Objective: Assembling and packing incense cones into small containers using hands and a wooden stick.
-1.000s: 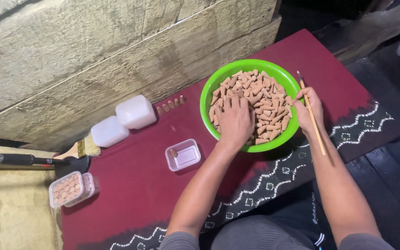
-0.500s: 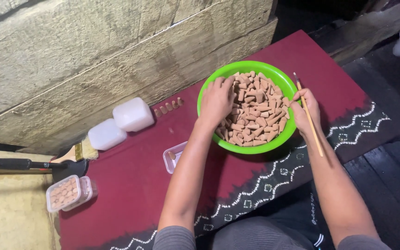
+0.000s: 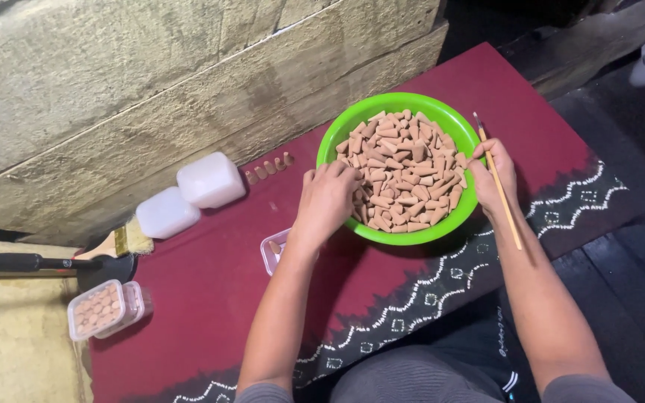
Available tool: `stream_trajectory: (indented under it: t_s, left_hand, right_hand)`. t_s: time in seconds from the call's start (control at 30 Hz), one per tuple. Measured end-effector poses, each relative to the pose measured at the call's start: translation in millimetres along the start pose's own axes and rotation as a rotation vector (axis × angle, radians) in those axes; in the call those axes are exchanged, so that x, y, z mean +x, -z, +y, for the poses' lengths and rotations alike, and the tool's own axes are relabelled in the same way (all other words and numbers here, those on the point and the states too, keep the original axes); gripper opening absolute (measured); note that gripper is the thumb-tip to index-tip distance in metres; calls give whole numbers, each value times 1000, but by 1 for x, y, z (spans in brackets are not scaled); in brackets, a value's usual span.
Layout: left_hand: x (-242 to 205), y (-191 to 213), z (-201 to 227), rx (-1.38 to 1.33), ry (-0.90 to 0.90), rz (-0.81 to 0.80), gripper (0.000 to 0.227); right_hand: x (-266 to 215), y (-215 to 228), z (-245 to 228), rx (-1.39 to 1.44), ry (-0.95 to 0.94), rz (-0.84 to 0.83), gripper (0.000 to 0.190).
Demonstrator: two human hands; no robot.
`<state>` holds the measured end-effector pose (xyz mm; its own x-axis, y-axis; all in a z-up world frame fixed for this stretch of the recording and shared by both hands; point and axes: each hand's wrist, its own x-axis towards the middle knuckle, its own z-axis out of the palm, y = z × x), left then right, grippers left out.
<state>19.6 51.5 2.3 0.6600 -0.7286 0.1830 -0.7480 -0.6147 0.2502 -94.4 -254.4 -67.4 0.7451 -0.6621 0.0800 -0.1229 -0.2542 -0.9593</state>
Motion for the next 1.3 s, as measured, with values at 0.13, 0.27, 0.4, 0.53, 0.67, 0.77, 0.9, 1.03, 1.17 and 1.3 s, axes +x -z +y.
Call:
stream_trajectory:
  t_s: [0.13,0.27,0.4,0.53,0.67,0.77,0.9,1.03,1.17,1.3]
  left_hand:
    - [-12,-11,13,77,-99,3,7]
    - [-8,-28,24,48,-113,-7,16]
    - [-1,-44,28,83,-94,13,30]
    - [11,-42,27,97,-99,46,30]
    - [23,-18,20,-59,31,232,39]
    - [26,10,40,-81,141,-17,62]
    - [27,7,77,-69,206,-329,85]
    - [20,-15,104,-49,119,-266,82]
    - [29,-22,110,-54,-44,-299,97]
    - [50,-28,91,-32,-44,-458,93]
  right_hand:
    - [-1,-2,0,14,8,-1,13]
    - [3,-3,9,51,-8,1,13]
    - [9,-5,24,102,-12,3,12]
    - [10,-4,21,97,-14,-5,13]
    - [9,-6,22,116,6,4,12]
    - [8,-5,21,135,-2,0,12]
    - [12,-7,32,177,-11,4,12]
    - [12,-5,32,163,-15,-1,12]
    - [7,-2,24,155,-21,5,14]
    - [12,-1,26,140,-8,3,14]
